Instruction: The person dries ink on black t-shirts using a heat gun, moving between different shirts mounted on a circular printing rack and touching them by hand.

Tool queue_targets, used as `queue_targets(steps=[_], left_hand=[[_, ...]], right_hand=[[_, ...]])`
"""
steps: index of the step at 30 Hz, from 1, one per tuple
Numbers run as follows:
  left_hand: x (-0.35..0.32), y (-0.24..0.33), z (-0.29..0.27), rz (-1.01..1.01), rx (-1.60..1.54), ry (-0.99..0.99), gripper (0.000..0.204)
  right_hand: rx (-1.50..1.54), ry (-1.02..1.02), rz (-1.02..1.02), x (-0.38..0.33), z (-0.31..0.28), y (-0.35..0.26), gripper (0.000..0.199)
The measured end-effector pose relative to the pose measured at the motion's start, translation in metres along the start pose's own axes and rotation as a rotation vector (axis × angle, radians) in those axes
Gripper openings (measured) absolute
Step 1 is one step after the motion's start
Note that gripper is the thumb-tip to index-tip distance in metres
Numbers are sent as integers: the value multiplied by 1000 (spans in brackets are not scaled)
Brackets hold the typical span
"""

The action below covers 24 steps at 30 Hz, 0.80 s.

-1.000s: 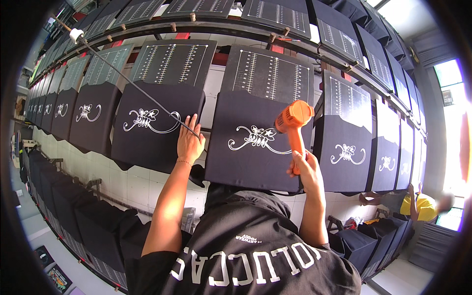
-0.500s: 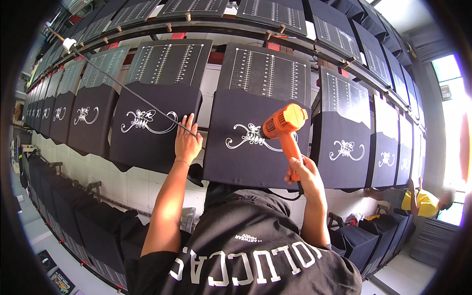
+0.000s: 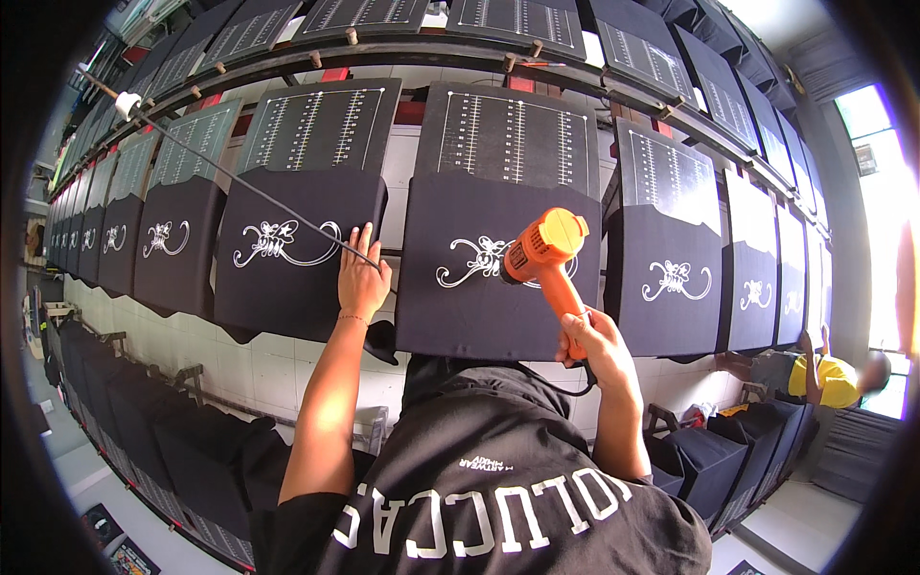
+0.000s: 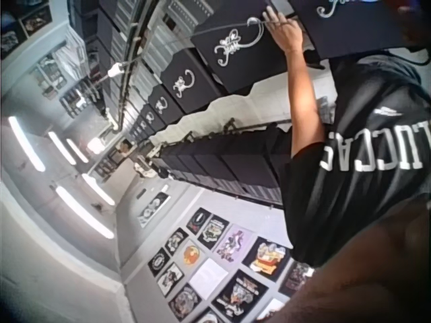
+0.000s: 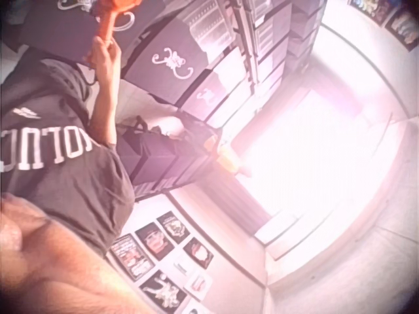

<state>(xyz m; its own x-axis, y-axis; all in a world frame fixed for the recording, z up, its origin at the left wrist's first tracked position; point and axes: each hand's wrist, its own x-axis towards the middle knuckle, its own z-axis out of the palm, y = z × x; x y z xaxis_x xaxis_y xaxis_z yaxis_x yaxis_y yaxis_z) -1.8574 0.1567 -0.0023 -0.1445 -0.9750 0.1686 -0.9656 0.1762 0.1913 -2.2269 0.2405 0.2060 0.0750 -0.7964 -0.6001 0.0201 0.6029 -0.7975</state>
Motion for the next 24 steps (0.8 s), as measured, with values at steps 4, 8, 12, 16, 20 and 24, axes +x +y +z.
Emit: queue_targets(steps=[4,8,12,16,20,24], left_hand=[[0,0,1,1,4,12,35],[0,0,0,12,-7,25,35],[0,2,-1,5,-7,28,35],[1,3,-2,6,-9,45,35],[1,4,-2,15,-26,57,34],[0,3,-1,32,-13,69,34]], right_hand=[[-121,24,-66,-7,11,3,29],[-79,32,-34,-10,3,4,29],[-104,31,-27,-15,-2,4,28],[-124,42,-76,-19,-3,11,29],[-82,68,-62,-23,-10,13,30],[-87,91,-30,-27,-16,11,29]])
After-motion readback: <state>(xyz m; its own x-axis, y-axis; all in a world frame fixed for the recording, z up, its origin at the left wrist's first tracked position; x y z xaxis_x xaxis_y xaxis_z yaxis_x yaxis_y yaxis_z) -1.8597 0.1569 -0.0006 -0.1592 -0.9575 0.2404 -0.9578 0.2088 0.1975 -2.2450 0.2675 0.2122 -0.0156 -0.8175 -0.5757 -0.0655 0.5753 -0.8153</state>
